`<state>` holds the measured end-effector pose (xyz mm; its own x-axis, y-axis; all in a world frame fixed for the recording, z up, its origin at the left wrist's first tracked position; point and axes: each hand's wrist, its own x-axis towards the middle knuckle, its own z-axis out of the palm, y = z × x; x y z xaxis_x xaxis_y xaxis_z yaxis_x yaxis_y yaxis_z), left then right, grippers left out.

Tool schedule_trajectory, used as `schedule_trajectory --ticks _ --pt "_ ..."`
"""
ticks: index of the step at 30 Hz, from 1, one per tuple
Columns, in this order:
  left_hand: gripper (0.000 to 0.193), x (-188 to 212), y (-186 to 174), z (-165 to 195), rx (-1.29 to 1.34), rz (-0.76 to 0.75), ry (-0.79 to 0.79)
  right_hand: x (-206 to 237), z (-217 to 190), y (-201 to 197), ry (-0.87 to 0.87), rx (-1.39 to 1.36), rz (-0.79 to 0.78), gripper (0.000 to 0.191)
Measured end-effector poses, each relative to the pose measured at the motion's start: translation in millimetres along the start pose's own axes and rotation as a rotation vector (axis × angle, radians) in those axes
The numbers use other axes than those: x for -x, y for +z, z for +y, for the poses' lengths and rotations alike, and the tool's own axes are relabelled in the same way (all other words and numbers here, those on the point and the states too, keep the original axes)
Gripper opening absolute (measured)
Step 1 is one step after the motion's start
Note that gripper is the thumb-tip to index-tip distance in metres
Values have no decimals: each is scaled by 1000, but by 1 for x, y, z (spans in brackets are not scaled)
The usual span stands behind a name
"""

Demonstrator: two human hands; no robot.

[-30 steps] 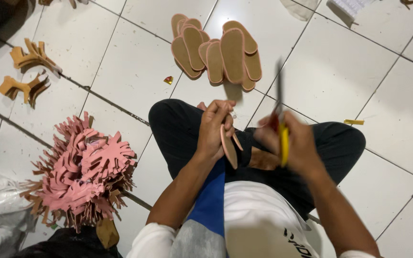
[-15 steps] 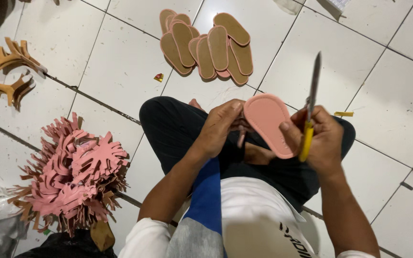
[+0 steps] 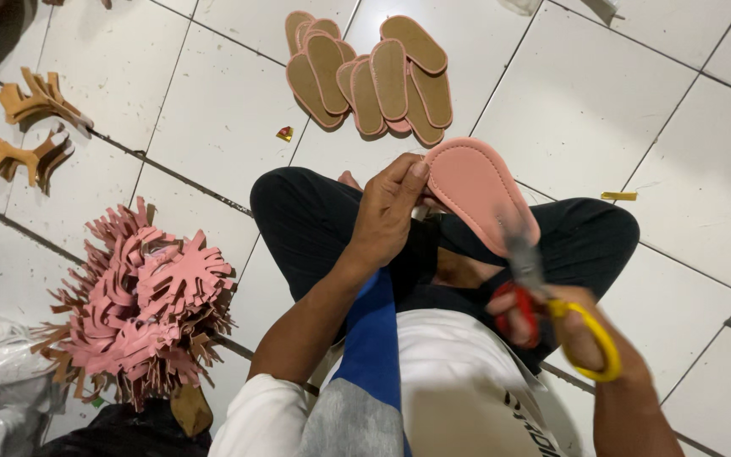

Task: The person sits on the floor holding pink slipper insoles and trims excess material from the edges with scissors. After trimming each insole, the person stacks the finished pieces and pairs them into piles on the floor.

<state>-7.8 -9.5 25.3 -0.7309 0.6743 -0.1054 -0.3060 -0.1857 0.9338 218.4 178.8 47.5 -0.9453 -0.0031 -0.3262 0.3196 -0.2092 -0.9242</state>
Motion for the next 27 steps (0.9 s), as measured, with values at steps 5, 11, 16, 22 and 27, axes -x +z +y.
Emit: schedule_trajectory --ticks 5,11,16,22,27 --pt "43 3 5 6 -176 37 53 -8 33 6 139 -174 -192 111" --pt "42 3 10 12 -125 10 55 -8 43 4 97 -313 -255 108" --pt "35 8 11 14 114 47 -242 -9 45 1 105 -384 -287 104" --pt "39 9 6 6 51 -20 -36 -11 45 -1 147 -602 -383 106" --pt "40 6 5 3 110 -19 -69 -12 41 5 96 -334 -242 103"
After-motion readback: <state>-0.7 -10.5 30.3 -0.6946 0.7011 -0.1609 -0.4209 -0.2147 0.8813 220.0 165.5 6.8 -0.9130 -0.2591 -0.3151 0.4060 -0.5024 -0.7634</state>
